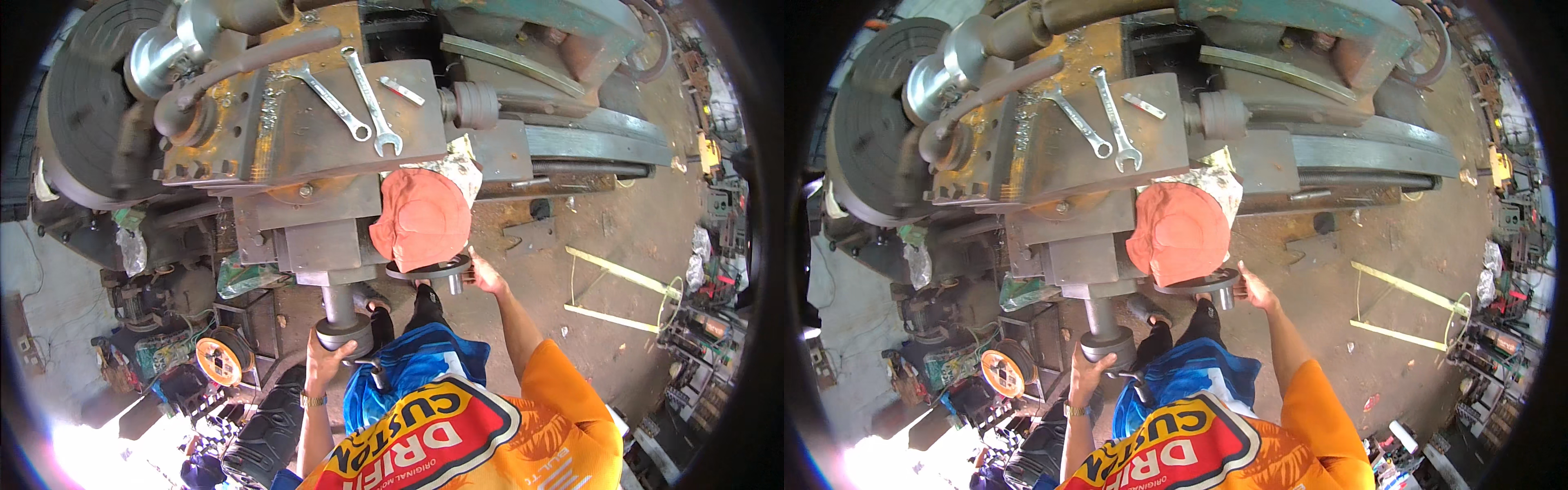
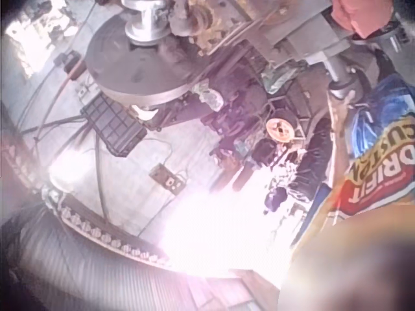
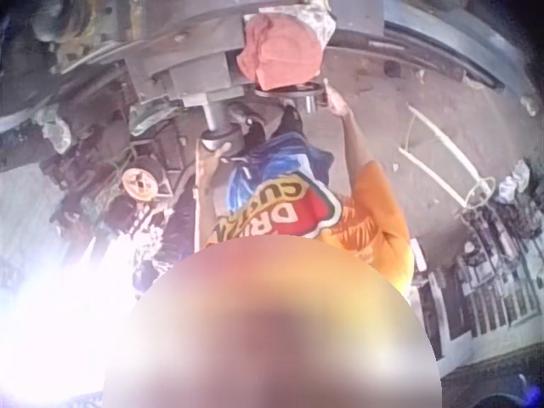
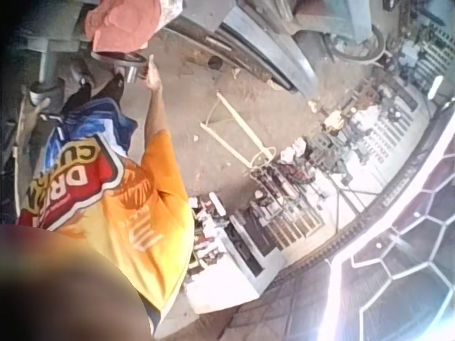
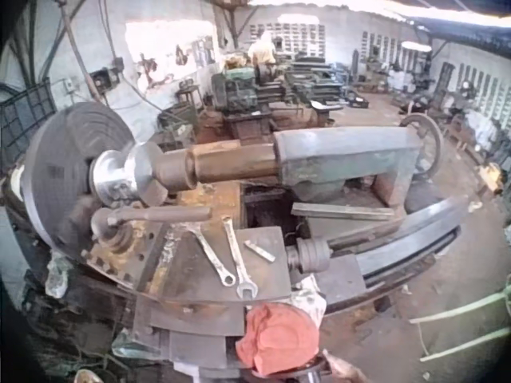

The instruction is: The person operates a metal lathe, using both hands to turn the carriage and cross-slide handwheels to advance the cutting tool against a rotating workpiece. Metal shavings are produced as the tool cuts the workpiece. The person briefly wipes the lathe bed with a cloth before resuming control of the handwheels.

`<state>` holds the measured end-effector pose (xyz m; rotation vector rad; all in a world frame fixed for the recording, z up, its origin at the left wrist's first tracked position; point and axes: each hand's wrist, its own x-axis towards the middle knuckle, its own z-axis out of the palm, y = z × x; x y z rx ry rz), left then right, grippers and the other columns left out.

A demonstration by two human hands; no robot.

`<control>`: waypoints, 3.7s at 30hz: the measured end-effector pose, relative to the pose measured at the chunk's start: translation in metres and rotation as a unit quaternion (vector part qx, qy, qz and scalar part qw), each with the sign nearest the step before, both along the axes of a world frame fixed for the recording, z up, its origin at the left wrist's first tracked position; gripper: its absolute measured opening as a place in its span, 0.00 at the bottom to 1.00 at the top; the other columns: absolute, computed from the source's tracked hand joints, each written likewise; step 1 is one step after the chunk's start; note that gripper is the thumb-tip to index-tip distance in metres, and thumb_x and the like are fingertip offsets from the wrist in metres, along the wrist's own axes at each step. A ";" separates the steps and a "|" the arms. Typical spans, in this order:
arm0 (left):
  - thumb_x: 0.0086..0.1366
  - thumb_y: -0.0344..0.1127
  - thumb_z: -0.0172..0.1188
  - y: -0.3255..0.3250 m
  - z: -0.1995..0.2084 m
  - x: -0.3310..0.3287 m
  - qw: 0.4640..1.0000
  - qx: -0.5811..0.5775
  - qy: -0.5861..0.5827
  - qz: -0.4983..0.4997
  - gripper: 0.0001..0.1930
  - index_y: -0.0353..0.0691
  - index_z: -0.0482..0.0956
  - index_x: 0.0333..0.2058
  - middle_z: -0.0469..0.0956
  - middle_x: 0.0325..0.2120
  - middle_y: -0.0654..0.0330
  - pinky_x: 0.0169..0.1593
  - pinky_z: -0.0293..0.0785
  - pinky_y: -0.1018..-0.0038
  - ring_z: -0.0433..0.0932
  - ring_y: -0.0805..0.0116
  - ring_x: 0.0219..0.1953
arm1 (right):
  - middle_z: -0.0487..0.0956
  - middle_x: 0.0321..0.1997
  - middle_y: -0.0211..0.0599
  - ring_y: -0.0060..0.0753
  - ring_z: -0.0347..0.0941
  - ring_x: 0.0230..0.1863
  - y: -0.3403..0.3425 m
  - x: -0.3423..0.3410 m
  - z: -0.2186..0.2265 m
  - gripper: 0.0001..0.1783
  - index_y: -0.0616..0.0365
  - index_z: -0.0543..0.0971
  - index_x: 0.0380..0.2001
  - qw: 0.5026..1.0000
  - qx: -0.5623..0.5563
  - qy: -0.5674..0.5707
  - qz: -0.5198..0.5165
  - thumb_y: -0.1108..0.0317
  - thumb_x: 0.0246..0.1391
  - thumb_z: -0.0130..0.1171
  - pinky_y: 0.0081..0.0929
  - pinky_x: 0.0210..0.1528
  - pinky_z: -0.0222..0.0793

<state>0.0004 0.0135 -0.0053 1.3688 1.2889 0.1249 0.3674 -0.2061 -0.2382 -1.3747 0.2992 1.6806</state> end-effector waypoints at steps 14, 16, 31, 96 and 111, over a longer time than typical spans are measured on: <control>0.40 0.58 0.78 0.004 0.020 0.005 0.996 0.014 0.082 -0.009 0.48 0.28 0.69 0.51 0.79 0.44 0.43 0.53 0.74 0.62 0.79 0.54 0.49 | 0.69 0.17 0.37 0.37 0.67 0.19 0.004 -0.054 0.040 0.31 0.57 0.71 0.28 0.977 0.017 0.070 -0.202 0.35 0.57 0.48 0.38 0.27 0.68; 0.40 0.60 0.77 0.004 0.021 0.006 0.994 0.020 0.110 -0.018 0.50 0.28 0.68 0.53 0.78 0.45 0.41 0.54 0.74 0.60 0.78 0.49 0.50 | 0.69 0.19 0.35 0.35 0.67 0.18 0.015 -0.082 0.061 0.17 0.58 0.72 0.26 0.987 0.078 -0.015 -0.140 0.54 0.56 0.58 0.37 0.25 0.68; 0.39 0.60 0.76 0.010 0.027 0.004 0.992 0.015 0.127 -0.019 0.51 0.34 0.67 0.57 0.76 0.49 0.44 0.56 0.73 0.61 0.77 0.49 0.53 | 0.73 0.15 0.35 0.31 0.70 0.11 0.001 -0.061 0.013 0.05 0.64 0.77 0.19 0.974 -0.044 -0.219 -0.042 0.77 0.46 0.60 0.27 0.13 0.64; 0.41 0.61 0.76 0.018 -0.010 -0.018 0.997 -0.037 0.017 -0.065 0.49 0.29 0.70 0.53 0.80 0.45 0.47 0.54 0.74 0.64 0.79 0.56 0.49 | 0.72 0.44 0.54 0.60 0.75 0.42 0.074 -0.037 0.024 0.12 0.69 0.66 0.43 0.931 -0.041 -0.090 -0.353 0.73 0.60 0.39 0.67 0.42 0.76; 0.35 0.67 0.73 0.001 0.028 0.012 0.966 0.063 0.242 -0.070 0.58 0.25 0.64 0.55 0.77 0.48 0.42 0.59 0.67 0.58 0.76 0.51 0.54 | 0.74 0.38 0.46 0.49 0.77 0.37 0.065 -0.029 0.016 0.11 0.63 0.69 0.38 0.942 -0.027 -0.045 -0.333 0.68 0.59 0.39 0.49 0.35 0.77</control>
